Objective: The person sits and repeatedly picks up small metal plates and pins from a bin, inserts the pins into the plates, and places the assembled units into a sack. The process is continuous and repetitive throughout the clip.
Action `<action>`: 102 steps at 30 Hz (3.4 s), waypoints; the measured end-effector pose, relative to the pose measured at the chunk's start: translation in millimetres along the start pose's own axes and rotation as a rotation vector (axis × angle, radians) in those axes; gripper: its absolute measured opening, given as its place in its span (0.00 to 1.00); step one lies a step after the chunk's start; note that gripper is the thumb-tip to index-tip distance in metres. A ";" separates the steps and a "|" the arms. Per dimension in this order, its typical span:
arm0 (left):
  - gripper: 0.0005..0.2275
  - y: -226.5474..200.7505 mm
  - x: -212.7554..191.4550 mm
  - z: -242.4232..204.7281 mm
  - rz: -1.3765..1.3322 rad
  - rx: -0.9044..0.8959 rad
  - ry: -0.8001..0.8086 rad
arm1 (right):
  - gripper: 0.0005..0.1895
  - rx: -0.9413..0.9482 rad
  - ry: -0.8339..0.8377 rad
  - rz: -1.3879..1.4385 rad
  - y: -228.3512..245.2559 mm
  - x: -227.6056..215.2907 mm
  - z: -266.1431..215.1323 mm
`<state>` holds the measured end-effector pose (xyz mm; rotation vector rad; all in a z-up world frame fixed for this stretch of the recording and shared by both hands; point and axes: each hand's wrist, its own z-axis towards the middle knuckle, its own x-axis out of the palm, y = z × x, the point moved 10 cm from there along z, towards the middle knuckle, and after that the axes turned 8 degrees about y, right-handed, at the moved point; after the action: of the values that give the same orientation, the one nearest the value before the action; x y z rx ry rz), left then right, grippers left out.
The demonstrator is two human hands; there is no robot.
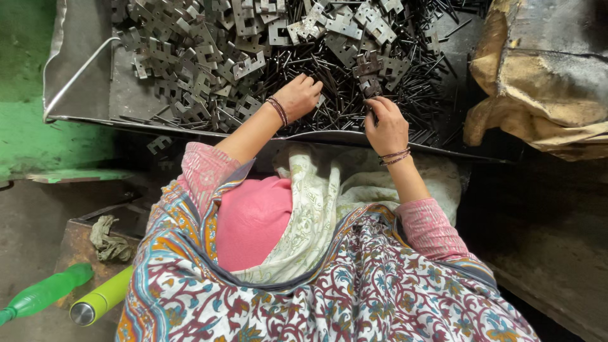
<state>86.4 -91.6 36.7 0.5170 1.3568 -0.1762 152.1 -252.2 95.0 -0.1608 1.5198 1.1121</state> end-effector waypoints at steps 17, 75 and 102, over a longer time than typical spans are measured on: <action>0.07 79.9 17.4 1.7 -1.293 -0.699 -0.279 | 0.10 0.069 0.050 -0.016 1.6 2.7 0.3; 0.27 -19.2 153.5 -22.2 -2.443 -1.273 -0.037 | 0.06 -0.905 0.524 -0.686 134.9 59.8 60.2; 0.09 -14.1 181.3 -1.7 -2.558 -0.970 -0.322 | 0.26 0.026 0.053 -0.014 54.5 77.5 39.2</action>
<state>118.9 -71.9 -141.1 -2.1703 0.7645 -1.4000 120.5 -159.1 65.8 -0.1843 1.5771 1.0836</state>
